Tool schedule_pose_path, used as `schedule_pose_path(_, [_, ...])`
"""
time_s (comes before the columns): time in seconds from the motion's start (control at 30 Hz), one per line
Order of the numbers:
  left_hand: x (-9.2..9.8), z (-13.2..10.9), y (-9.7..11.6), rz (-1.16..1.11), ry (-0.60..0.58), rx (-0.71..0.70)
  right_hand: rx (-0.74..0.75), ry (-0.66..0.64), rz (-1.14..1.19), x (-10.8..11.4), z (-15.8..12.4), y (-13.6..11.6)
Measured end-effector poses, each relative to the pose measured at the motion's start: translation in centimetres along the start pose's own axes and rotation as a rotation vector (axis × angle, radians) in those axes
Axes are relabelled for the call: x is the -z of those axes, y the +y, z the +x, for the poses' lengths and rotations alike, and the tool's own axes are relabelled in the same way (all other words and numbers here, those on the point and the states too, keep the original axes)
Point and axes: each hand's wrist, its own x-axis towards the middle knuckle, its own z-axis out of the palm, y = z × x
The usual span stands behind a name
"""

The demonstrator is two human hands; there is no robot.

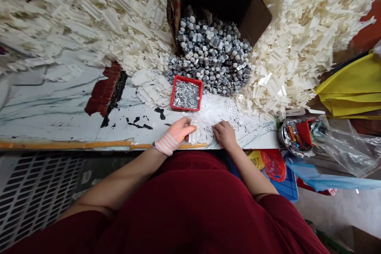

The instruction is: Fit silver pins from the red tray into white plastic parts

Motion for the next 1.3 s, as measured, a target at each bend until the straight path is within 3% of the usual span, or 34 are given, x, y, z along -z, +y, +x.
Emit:
schedule_pose_path(0.27, [-0.4, 1.2, -1.8, 0.052, -0.063, 0.044, 0.018, -0.045, -0.037, 0.7, -0.3, 0.5])
schedule_pose_path(0.43, [-0.8, 1.4, -2.0, 0.241, -0.057, -0.043, -0.171, 0.048, 0.528, 2.8, 0.1, -0.9])
schedule_pose_path(0.57, [-1.3, 0.8, -1.0, 0.365, -0.045, -0.089, -0.111, -0.049, 0.813, 4.4, 0.9, -3.3])
schedule_pose_path(0.9, [-1.1, 0.1, -0.4, 0.218, -0.051, -0.035, -0.114, -0.076, 0.749, 4.5, 1.0, -4.6])
schedule_pose_path(1.03, [-1.4, -0.4, 0.3, 0.281, -0.046, -0.062, -0.154, -0.096, 0.843, 4.7, 1.0, -4.8])
schedule_pose_path(1.17, [-1.4, -0.7, 0.6, 0.335, -0.042, -0.1, -0.1, -0.07, 0.717, 4.4, 1.1, -5.3])
schedule_pose_path(1.3, [-1.1, -0.2, -0.3, 0.237, -0.04, -0.063, -0.067, -0.092, 0.703, 4.4, 1.1, -3.6])
